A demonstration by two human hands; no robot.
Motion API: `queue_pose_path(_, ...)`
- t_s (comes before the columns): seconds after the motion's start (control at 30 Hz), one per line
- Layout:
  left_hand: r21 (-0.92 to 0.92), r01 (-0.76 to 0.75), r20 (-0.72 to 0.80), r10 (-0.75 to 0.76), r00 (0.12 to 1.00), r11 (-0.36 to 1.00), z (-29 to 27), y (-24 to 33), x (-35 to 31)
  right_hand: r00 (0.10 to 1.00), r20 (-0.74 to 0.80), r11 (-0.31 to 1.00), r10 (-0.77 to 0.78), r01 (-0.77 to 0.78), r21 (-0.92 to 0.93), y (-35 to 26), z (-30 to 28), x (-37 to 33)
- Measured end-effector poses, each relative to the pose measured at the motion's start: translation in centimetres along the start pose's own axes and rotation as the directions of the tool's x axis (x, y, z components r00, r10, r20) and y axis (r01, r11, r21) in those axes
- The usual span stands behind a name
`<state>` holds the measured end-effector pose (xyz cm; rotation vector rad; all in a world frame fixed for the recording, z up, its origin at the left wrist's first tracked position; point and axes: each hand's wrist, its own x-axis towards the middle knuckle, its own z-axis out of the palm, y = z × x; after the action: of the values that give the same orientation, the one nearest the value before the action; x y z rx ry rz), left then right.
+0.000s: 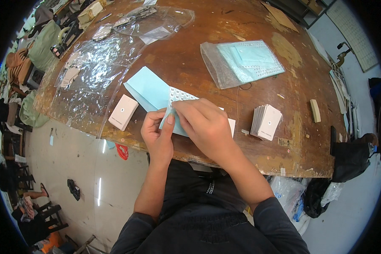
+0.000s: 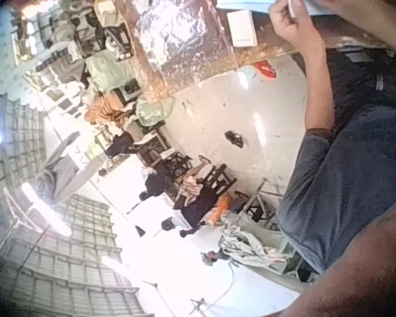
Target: The person repeatedly picks small rectangular cards from a stack and places them onto a light blue notepad sheet on the table, then stacks the assembled units. The process continues with the same repetitive placement and stacking actions.
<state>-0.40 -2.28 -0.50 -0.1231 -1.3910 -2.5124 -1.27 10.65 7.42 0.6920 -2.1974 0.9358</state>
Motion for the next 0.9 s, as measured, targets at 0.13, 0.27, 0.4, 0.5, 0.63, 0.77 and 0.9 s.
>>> queue_pose_path(0.13,0.012,-0.031,-0.014,0.031,0.999,0.999,0.0,-0.1,0.1,1.0,0.001,1.0,0.016,-0.016,0.015,0.1,-0.6,-0.1)
queue_pose_path(0.27,-0.052,-0.01,-0.154,0.002,0.988,0.999,0.1,0.0,0.4,1.0,0.026,0.997,0.018,-0.016,-0.07,0.9,-3.4,-1.8)
queue_pose_path(0.4,-0.112,-0.001,-0.245,-0.027,0.969,0.994,0.0,0.1,0.8,0.994,0.083,0.979,0.065,-0.048,-0.198,2.3,-6.6,-4.9)
queue_pose_path(0.5,-0.13,0.007,-0.264,-0.041,0.964,0.991,0.2,0.2,0.9,0.978,0.2,0.966,0.059,-0.006,-0.259,3.1,-7.9,-7.0)
queue_pose_path(0.63,-0.122,0.005,-0.274,-0.038,0.961,0.993,0.2,0.4,1.1,0.952,0.304,0.942,0.042,0.064,-0.331,3.5,-7.8,-8.6)
queue_pose_path(0.77,-0.126,-0.003,-0.264,-0.031,0.964,0.992,0.1,0.4,1.0,0.924,0.383,0.916,0.019,0.137,-0.376,3.7,-7.5,-9.0)
queue_pose_path(0.9,-0.122,-0.013,-0.249,-0.018,0.968,0.992,0.0,0.3,0.9,0.894,0.43,0.945,0.127,0.023,-0.327,3.1,-8.0,-9.3)
